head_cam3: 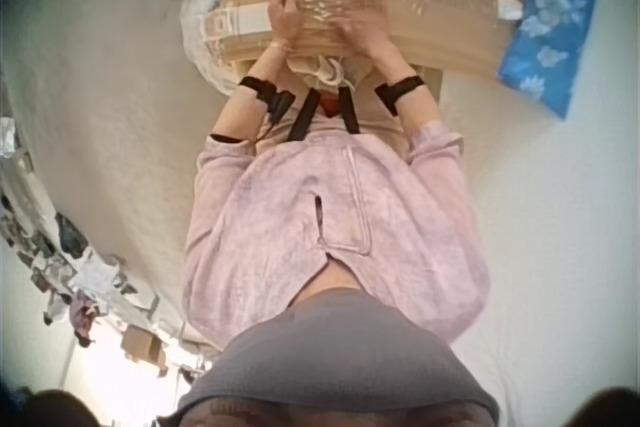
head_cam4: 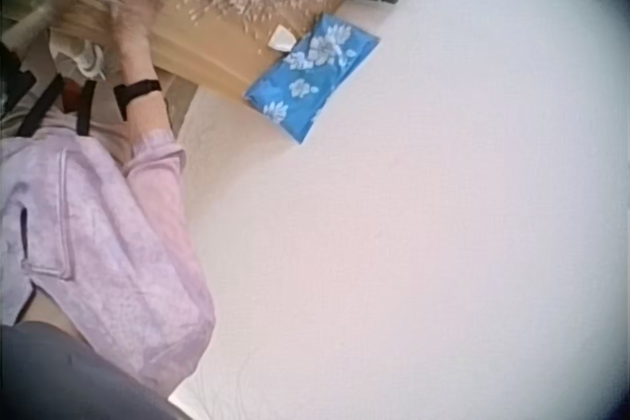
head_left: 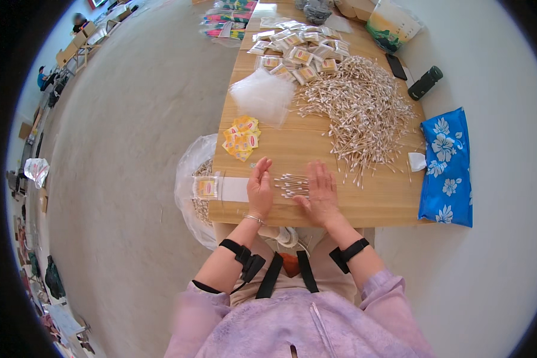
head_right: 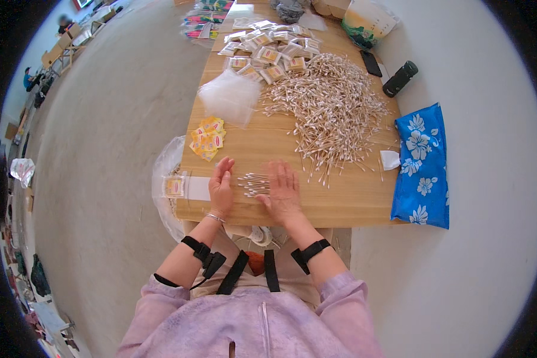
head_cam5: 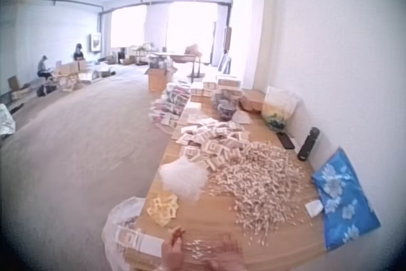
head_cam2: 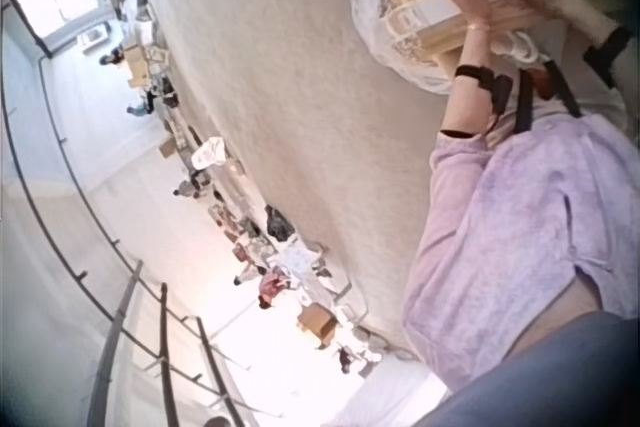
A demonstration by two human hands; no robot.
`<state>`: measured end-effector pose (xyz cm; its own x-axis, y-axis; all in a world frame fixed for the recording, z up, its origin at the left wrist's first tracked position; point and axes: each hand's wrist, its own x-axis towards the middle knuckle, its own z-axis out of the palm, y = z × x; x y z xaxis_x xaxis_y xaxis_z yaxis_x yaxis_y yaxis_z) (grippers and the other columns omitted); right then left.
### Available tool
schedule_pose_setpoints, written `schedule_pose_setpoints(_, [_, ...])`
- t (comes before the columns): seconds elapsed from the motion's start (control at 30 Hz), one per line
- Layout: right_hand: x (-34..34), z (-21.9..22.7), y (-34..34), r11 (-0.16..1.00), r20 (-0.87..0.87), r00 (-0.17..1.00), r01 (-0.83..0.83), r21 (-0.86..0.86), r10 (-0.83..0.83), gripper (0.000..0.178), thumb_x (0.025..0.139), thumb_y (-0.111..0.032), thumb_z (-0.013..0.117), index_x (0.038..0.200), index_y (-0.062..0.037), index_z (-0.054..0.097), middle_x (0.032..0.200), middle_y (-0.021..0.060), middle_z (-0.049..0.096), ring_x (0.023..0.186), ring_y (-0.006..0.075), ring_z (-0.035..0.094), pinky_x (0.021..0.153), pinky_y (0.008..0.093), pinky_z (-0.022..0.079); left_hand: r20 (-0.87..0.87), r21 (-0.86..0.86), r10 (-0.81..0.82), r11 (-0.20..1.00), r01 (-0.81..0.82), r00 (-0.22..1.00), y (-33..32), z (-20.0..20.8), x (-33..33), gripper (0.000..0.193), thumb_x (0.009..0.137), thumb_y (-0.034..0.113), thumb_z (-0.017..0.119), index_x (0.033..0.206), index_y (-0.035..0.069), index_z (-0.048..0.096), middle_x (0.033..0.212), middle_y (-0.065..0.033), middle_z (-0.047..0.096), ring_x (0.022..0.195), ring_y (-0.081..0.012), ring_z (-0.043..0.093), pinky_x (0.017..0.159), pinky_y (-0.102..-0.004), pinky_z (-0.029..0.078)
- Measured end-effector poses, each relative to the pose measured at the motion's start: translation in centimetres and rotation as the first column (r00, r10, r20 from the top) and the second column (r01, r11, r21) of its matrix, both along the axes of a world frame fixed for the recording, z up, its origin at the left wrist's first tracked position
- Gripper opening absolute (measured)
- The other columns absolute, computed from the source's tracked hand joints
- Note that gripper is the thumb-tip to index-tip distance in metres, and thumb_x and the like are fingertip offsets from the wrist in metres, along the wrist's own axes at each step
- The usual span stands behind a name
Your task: Counting and packaging cotton swabs into small plastic bags.
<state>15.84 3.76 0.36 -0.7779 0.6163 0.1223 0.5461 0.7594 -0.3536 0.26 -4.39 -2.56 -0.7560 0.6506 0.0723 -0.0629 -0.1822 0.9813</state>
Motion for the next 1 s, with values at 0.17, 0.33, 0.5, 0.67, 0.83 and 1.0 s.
schedule_pose_setpoints(0.17, [0.5, -2.0, 0.5, 0.952, -0.413, 0.878, 0.133, -0.275, -0.241, 0.068, 0.088, -0.017, 0.057, 0.144, 0.0004, 0.023, 0.149, 0.021, 0.024, 0.139, 0.0379, 0.02, 0.114, 0.0453, 0.017, 0.01, -0.087, -0.042, 0.995, 0.043, 0.999, -0.3, 1.2, 1.8, 0.041, 0.097, 0.008, 0.038, 0.137, -0.002, 0.04, 0.136, -0.0147, 0.047, 0.127, -0.0204, 0.043, 0.106, -0.0304, 0.032])
schedule_pose_setpoints(0.33, [-2.9, -1.6, -1.4, 0.804, -0.597, 0.646, 0.044, -0.593, -0.476, 0.054, 0.09, -0.008, 0.048, 0.139, 0.0036, 0.029, 0.149, 0.0213, 0.024, 0.141, 0.0353, 0.019, 0.114, 0.0414, 0.016, -0.006, -0.117, -0.131, 0.985, 0.129, 0.991, -0.3, 1.8, 4.1, 0.042, 0.099, 0.013, 0.038, 0.139, -0.001, 0.038, 0.141, -0.013, 0.042, 0.131, -0.0208, 0.038, 0.11, -0.0313, 0.027])
schedule_pose_setpoints(0.5, [-3.3, -2.1, -0.8, 0.846, -0.644, 0.617, 0.068, -0.529, -0.452, 0.049, 0.09, -0.005, 0.043, 0.137, 0.0038, 0.033, 0.149, 0.02, 0.025, 0.141, 0.0328, 0.02, 0.115, 0.0395, 0.016, 0.118, -0.058, -0.085, 0.994, 0.093, 0.989, 0.4, 2.2, 3.9, 0.043, 0.101, 0.019, 0.036, 0.139, -0.001, 0.037, 0.143, -0.0132, 0.04, 0.133, -0.0207, 0.035, 0.111, -0.0314, 0.025])
schedule_pose_setpoints(0.67, [-3.6, -1.2, -0.3, 0.838, -0.606, 0.68, 0.021, -0.546, -0.412, 0.046, 0.091, -0.006, 0.042, 0.136, 0.0033, 0.035, 0.147, 0.0199, 0.03, 0.139, 0.0311, 0.026, 0.114, 0.0374, 0.018, 0.174, 0.065, -0.03, 0.998, 0.019, 0.984, 1.0, 0.8, 1.4, 0.041, 0.102, 0.02, 0.035, 0.137, -0.002, 0.04, 0.138, -0.0161, 0.045, 0.131, -0.0225, 0.038, 0.109, -0.0312, 0.028])
schedule_pose_setpoints(0.83, [-4.3, -1.8, -0.2, 0.811, -0.629, 0.681, -0.089, -0.578, -0.373, 0.045, 0.092, -0.007, 0.039, 0.136, 0.0035, 0.035, 0.146, 0.0202, 0.032, 0.138, 0.0312, 0.028, 0.113, 0.0379, 0.019, 0.214, 0.051, -0.163, 0.986, 0.156, 0.963, 1.1, 0.7, 2.2, 0.044, 0.103, 0.023, 0.035, 0.139, -0.001, 0.036, 0.143, -0.0142, 0.04, 0.135, -0.0219, 0.034, 0.112, -0.0318, 0.025])
schedule_pose_setpoints(1.0, [-2.8, -1.9, 0.9, 0.866, -0.571, 0.745, 0.018, -0.499, -0.344, 0.048, 0.094, -0.009, 0.041, 0.139, 0.003, 0.032, 0.147, 0.0203, 0.032, 0.139, 0.0291, 0.027, 0.114, 0.0388, 0.019, 0.344, 0.16, -0.17, 0.98, 0.12, 0.924, 0.9, 0.7, 2.1, 0.048, 0.103, 0.027, 0.035, 0.141, -0.001, 0.033, 0.146, -0.0129, 0.035, 0.137, -0.0214, 0.031, 0.114, -0.0332, 0.022])
